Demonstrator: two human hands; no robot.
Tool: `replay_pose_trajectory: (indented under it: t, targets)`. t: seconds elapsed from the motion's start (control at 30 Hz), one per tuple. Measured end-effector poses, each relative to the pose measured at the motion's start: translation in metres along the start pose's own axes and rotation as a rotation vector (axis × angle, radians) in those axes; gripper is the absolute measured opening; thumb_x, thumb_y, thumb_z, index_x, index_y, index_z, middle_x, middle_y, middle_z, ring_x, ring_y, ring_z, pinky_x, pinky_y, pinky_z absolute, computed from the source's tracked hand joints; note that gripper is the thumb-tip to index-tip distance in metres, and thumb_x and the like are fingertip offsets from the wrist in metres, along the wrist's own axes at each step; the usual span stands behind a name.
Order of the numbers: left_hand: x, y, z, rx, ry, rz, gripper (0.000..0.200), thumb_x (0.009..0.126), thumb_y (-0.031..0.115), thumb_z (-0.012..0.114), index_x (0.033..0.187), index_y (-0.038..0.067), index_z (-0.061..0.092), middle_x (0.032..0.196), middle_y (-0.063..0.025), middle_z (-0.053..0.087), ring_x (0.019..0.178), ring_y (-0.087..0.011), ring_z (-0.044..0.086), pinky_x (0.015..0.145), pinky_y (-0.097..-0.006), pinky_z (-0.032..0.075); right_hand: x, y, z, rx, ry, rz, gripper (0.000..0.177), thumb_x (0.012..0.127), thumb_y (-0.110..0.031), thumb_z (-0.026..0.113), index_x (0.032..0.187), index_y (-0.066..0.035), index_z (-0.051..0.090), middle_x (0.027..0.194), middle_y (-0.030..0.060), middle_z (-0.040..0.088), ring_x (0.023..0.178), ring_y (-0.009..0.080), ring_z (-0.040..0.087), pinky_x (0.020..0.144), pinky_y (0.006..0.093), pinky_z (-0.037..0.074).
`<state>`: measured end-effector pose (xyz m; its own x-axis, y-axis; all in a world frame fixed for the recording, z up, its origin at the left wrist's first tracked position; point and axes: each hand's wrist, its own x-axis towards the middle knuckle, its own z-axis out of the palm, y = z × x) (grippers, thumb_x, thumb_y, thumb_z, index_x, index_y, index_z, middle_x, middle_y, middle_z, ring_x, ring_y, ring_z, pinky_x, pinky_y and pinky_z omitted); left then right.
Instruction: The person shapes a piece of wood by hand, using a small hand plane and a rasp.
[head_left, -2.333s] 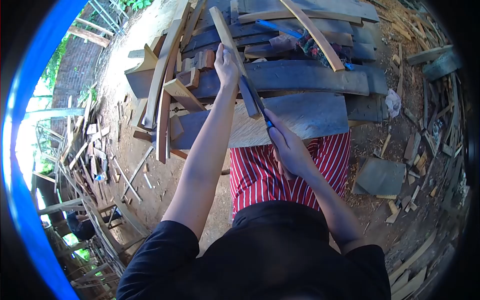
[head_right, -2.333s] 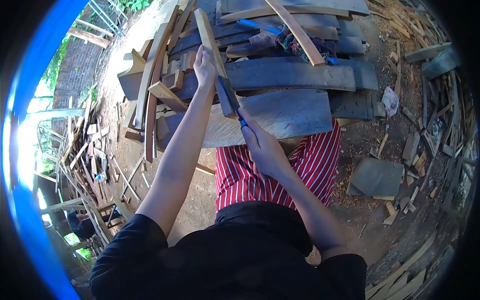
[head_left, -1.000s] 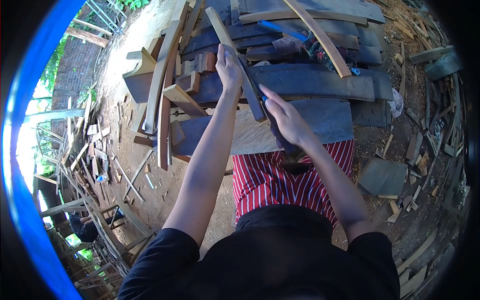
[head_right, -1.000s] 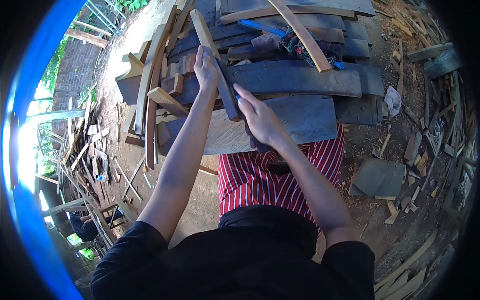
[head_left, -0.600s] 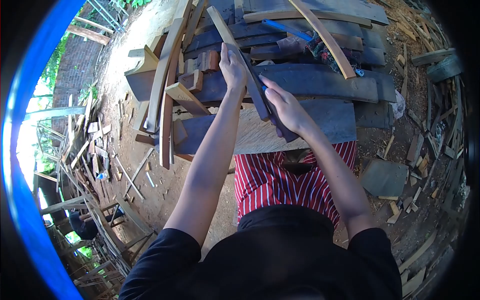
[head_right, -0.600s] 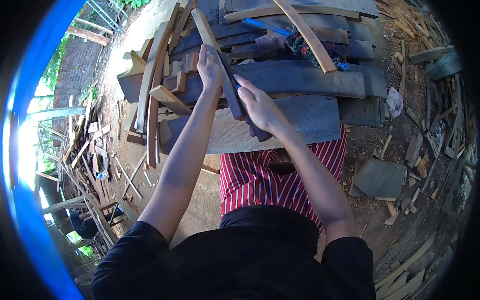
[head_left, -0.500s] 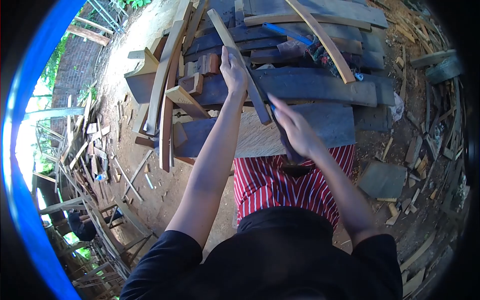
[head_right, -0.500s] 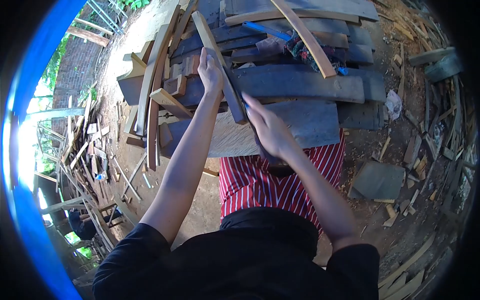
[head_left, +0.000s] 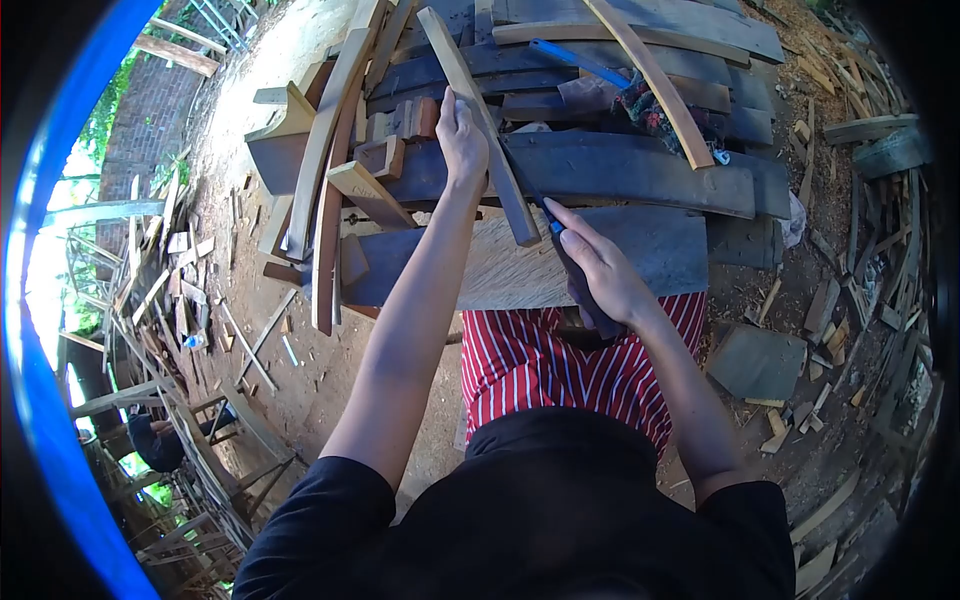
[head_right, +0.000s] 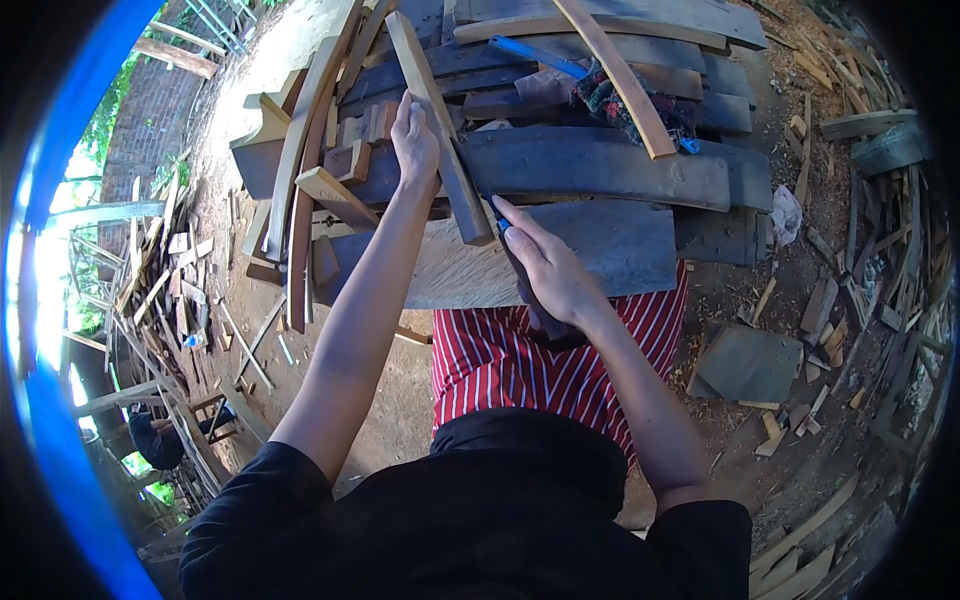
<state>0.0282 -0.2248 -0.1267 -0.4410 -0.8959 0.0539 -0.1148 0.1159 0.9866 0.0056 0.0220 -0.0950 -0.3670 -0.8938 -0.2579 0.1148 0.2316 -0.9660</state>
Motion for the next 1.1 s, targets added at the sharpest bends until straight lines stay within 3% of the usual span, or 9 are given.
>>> replay_pose_trajectory:
  t: [0.03,0.07,0.1,0.17,0.27,0.57,0.63,0.83,1.1]
  targets:
    - [0.003,-0.003,-0.002,-0.025,-0.005,0.068,0.046,0.104,0.016,0.037,0.146,-0.004,0.036,0.102,-0.0093,0.061,0.087,-0.0124,0.055,0.077,-0.0263,0.046,-0.003,-0.006,0.002,0.014,0.006,0.078,0.048,0.105,-0.029,0.036,0.150,-0.012,0.036,0.147,0.0189,0.044,0.132,0.0280,0.048,0.109,0.0337,0.036]
    - [0.003,-0.008,-0.001,-0.029,-0.003,0.100,0.047,0.105,0.017,0.037,0.145,-0.006,0.035,0.102,-0.0096,0.061,0.087,-0.0121,0.054,0.077,-0.0260,0.046,-0.005,-0.013,0.002,0.020,-0.007,0.160,0.048,0.105,-0.029,0.034,0.151,-0.014,0.035,0.121,0.0198,0.063,0.092,0.0239,0.069,0.080,0.0312,0.055]
    - [0.001,-0.008,-0.002,-0.027,-0.007,0.094,0.047,0.105,0.017,0.037,0.145,-0.006,0.035,0.102,-0.0096,0.061,0.087,-0.0121,0.054,0.077,-0.0260,0.046,-0.011,-0.018,0.003,0.024,-0.005,0.166,0.048,0.105,-0.029,0.034,0.151,-0.014,0.035,0.121,0.0198,0.063,0.092,0.0239,0.069,0.080,0.0312,0.055]
    - [0.001,-0.003,0.000,0.017,-0.033,0.120,0.047,0.105,0.018,0.037,0.144,-0.007,0.037,0.105,-0.0105,0.062,0.089,-0.0127,0.055,0.079,-0.0257,0.046,-0.019,-0.024,0.003,0.131,-0.069,0.231,0.048,0.106,-0.029,0.033,0.152,-0.015,0.032,0.076,0.0093,0.064,0.049,0.0127,0.057,0.045,0.0263,0.050]
    - [0.007,-0.012,-0.002,0.061,-0.015,0.132,0.047,0.105,0.019,0.038,0.142,-0.008,0.039,0.105,-0.0120,0.063,0.090,-0.0141,0.056,0.081,-0.0266,0.046,-0.059,-0.011,0.018,0.185,-0.015,0.121,0.048,0.106,-0.027,0.032,0.153,-0.016,0.030,0.055,-0.0003,0.047,0.038,0.0084,0.046,0.035,0.0248,0.043]
    - [0.007,-0.009,0.004,0.080,0.053,0.105,0.045,0.103,0.020,0.042,0.139,-0.006,0.046,0.117,-0.0150,0.065,0.100,-0.0171,0.060,0.087,-0.0273,0.046,-0.049,-0.012,0.021,0.363,-0.054,0.192,0.049,0.105,-0.022,0.034,0.154,-0.015,0.027,0.055,-0.0011,0.045,0.038,0.0078,0.046,0.038,0.0234,0.044]
    - [0.007,-0.010,0.002,0.103,0.049,0.102,0.045,0.103,0.016,0.040,0.139,-0.010,0.043,0.103,-0.0149,0.065,0.089,-0.0158,0.058,0.081,-0.0286,0.047,-0.049,-0.009,0.024,0.381,-0.032,0.178,0.049,0.105,-0.021,0.034,0.153,-0.015,0.028,0.055,-0.0009,0.045,0.039,0.0078,0.046,0.038,0.0235,0.044]
    - [0.012,-0.018,-0.001,0.129,0.028,0.161,0.044,0.103,0.016,0.041,0.139,-0.009,0.044,0.110,-0.0150,0.066,0.091,-0.0140,0.059,0.080,-0.0255,0.047,-0.076,-0.010,0.018,0.249,-0.044,0.156,0.049,0.105,-0.020,0.035,0.153,-0.019,0.029,0.054,-0.0009,0.044,0.036,0.0086,0.045,0.035,0.0264,0.045]
    - [0.016,-0.013,0.000,0.055,0.025,0.119,0.044,0.103,0.017,0.042,0.139,-0.008,0.045,0.093,-0.0064,0.064,0.074,-0.0076,0.053,0.065,-0.0225,0.043,-0.082,-0.004,0.030,0.223,-0.032,0.142,0.049,0.105,-0.025,0.033,0.153,-0.021,0.029,0.053,0.0003,0.043,0.036,0.0101,0.047,0.036,0.0271,0.046]
